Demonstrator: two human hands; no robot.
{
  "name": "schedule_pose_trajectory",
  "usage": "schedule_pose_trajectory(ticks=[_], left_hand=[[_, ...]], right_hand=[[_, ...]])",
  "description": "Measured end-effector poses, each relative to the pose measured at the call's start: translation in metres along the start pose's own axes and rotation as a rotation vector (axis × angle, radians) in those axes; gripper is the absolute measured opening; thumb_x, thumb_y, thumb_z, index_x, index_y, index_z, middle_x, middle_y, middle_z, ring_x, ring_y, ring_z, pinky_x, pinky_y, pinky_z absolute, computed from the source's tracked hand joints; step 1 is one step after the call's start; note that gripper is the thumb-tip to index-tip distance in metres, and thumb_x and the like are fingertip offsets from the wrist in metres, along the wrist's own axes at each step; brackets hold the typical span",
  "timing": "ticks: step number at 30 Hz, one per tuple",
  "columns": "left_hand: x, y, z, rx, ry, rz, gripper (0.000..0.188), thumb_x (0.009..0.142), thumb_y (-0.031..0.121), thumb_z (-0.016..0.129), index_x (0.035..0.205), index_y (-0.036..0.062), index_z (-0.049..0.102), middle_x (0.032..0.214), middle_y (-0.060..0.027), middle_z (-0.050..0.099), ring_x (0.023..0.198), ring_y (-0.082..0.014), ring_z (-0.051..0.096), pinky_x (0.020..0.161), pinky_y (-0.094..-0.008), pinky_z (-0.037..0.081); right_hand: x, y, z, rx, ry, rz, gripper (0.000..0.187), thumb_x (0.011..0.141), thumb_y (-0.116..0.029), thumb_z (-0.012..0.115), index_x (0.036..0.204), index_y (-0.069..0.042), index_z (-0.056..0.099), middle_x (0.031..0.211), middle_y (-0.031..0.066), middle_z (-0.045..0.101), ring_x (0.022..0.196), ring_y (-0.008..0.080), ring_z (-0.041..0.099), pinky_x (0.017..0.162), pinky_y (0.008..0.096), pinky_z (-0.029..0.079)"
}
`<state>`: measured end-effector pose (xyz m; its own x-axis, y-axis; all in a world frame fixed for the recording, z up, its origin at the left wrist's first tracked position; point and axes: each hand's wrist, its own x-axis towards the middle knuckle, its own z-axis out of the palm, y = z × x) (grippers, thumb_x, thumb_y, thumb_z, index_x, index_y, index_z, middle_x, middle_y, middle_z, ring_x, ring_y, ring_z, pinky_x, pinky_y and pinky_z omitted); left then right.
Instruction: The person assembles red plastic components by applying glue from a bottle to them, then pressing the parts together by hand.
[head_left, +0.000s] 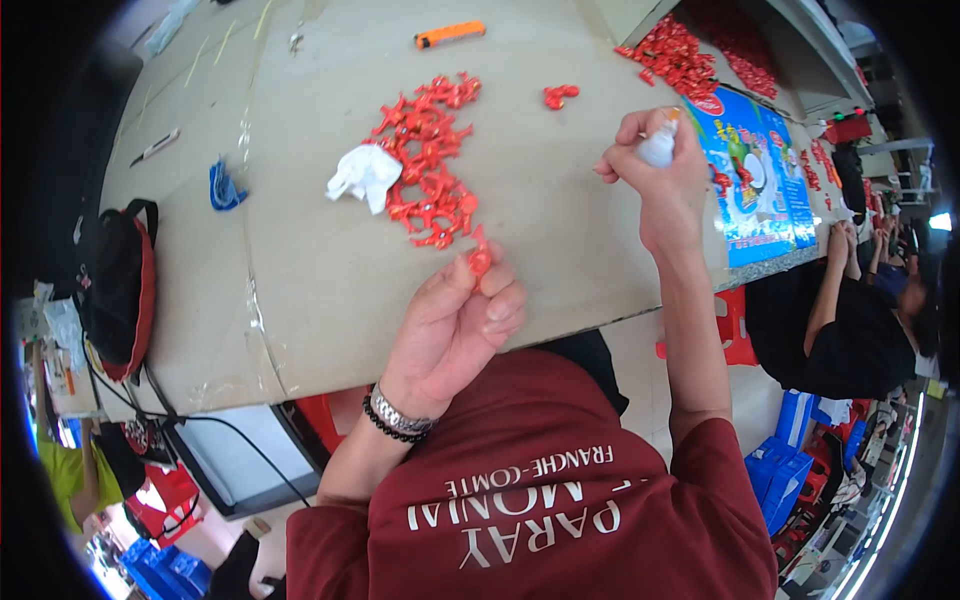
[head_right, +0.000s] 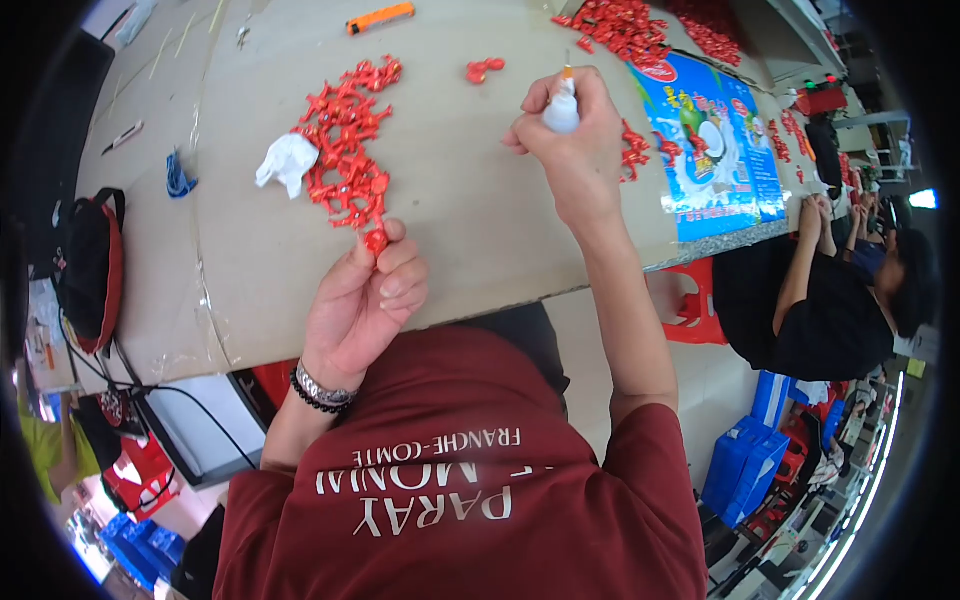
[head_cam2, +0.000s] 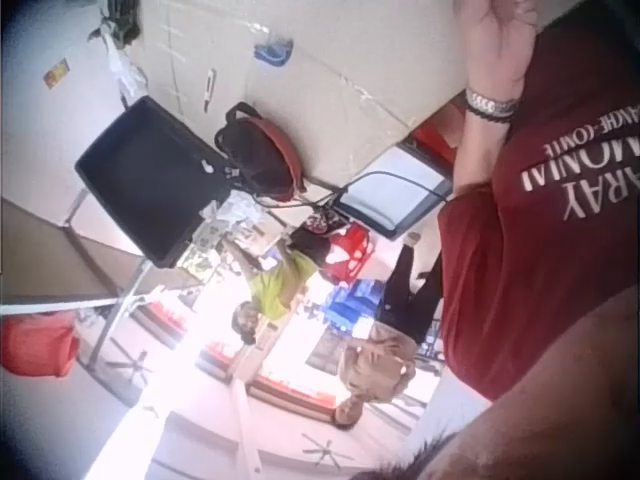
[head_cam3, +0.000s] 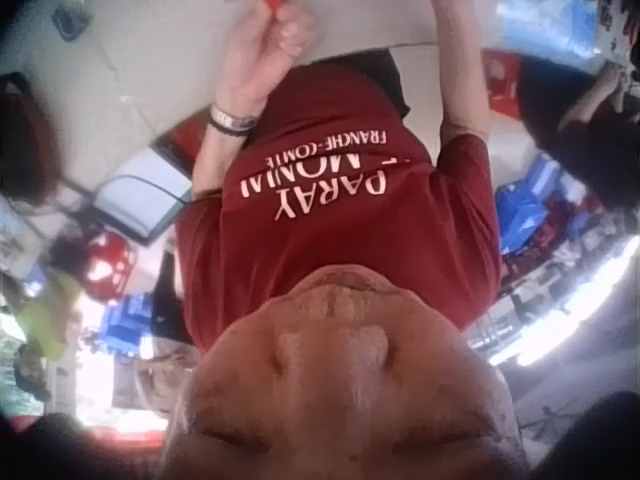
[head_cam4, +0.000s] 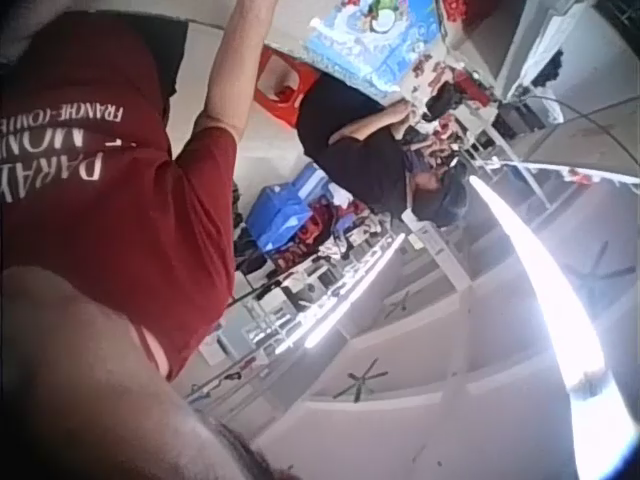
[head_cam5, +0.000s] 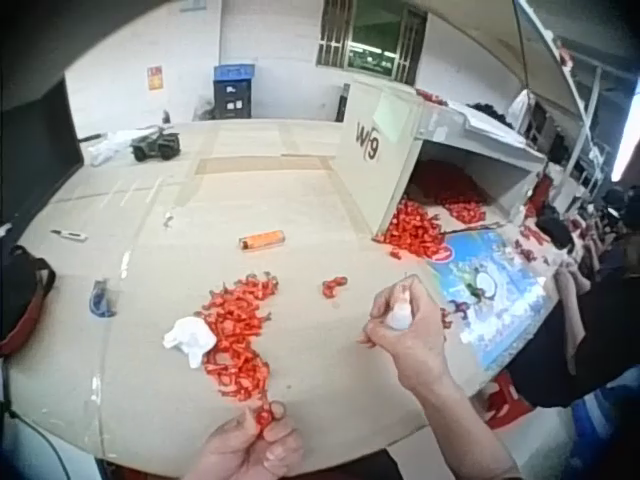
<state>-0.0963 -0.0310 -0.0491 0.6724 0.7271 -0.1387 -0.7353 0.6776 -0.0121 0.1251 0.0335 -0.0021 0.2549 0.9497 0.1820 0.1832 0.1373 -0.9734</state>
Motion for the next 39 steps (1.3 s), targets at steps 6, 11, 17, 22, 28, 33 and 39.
schedule_pose_trajectory(ticks=[6, 11, 17, 22, 28, 33, 39], left_hand=[[-0.003, -0.001, -0.001, 0.022, -0.017, -0.026, 0.021, 0.099, 0.021, 0.047, 0.109, 0.0029, 0.052, 0.078, 0.0002, 0.038, 0.07, -0.0127, 0.04, 0.058, -0.0239, 0.035], [0.0, 0.0, -0.002, 0.04, -0.014, -0.033, 0.022, 0.099, 0.021, 0.047, 0.11, 0.0029, 0.052, 0.078, 0.0003, 0.039, 0.07, -0.0128, 0.04, 0.058, -0.0243, 0.035], [-0.001, 0.002, -0.001, 0.066, -0.023, -0.026, 0.023, 0.099, 0.023, 0.048, 0.11, 0.0028, 0.052, 0.079, 0.0001, 0.04, 0.07, -0.0129, 0.041, 0.058, -0.0241, 0.035], [-0.002, 0.001, 0.0, 0.067, 0.001, -0.031, 0.024, 0.099, 0.023, 0.048, 0.111, 0.0028, 0.051, 0.08, -0.0002, 0.041, 0.071, -0.0128, 0.041, 0.058, -0.024, 0.035], [0.0, 0.001, -0.003, 0.089, -0.016, -0.037, 0.024, 0.099, 0.026, 0.049, 0.11, 0.0056, 0.053, 0.083, -0.0002, 0.046, 0.074, -0.0131, 0.046, 0.059, -0.0244, 0.037], [0.002, -0.003, -0.001, 0.074, -0.001, -0.046, 0.024, 0.098, 0.025, 0.051, 0.111, 0.0054, 0.054, 0.081, -0.0007, 0.046, 0.075, -0.0146, 0.046, 0.061, -0.0248, 0.037], [0.001, -0.006, -0.003, 0.077, 0.02, -0.043, 0.024, 0.097, 0.025, 0.052, 0.112, 0.0056, 0.054, 0.081, -0.0007, 0.047, 0.075, -0.0151, 0.045, 0.062, -0.0247, 0.037]], right_hand=[[0.053, 0.016, -0.011, -0.528, -0.065, -0.016, 0.01, 0.076, -0.006, 0.067, 0.083, -0.001, 0.062, 0.082, 0.0061, 0.061, 0.067, 0.0151, 0.061, 0.062, 0.0299, 0.049], [0.069, 0.031, 0.007, -0.721, -0.244, -0.24, 0.018, 0.074, 0.0, 0.071, 0.091, -0.002, 0.068, 0.087, 0.0074, 0.064, 0.082, 0.0203, 0.062, 0.073, 0.0326, 0.048], [0.067, 0.034, 0.017, -0.915, -0.253, -0.291, 0.018, 0.073, -0.002, 0.072, 0.091, -0.001, 0.067, 0.089, 0.0111, 0.064, 0.081, 0.0274, 0.062, 0.073, 0.0339, 0.048], [0.045, 0.027, 0.009, -0.679, -0.243, -0.175, 0.016, 0.074, -0.006, 0.071, 0.088, -0.001, 0.066, 0.083, 0.0095, 0.065, 0.075, 0.0224, 0.061, 0.071, 0.0328, 0.048], [0.002, 0.005, 0.005, -0.404, -0.255, 0.012, 0.014, 0.075, -0.006, 0.071, 0.086, -0.002, 0.064, 0.08, 0.0042, 0.064, 0.075, 0.0109, 0.059, 0.07, 0.0263, 0.047], [-0.025, 0.0, 0.002, -0.266, -0.245, 0.013, 0.018, 0.072, 0.005, 0.072, 0.085, -0.003, 0.062, 0.084, 0.0023, 0.064, 0.077, 0.0081, 0.059, 0.07, 0.0235, 0.048], [-0.04, -0.003, 0.001, -0.079, -0.269, 0.073, 0.024, 0.069, 0.01, 0.072, 0.086, -0.003, 0.062, 0.088, 0.0033, 0.064, 0.081, 0.0094, 0.06, 0.074, 0.0241, 0.049]])
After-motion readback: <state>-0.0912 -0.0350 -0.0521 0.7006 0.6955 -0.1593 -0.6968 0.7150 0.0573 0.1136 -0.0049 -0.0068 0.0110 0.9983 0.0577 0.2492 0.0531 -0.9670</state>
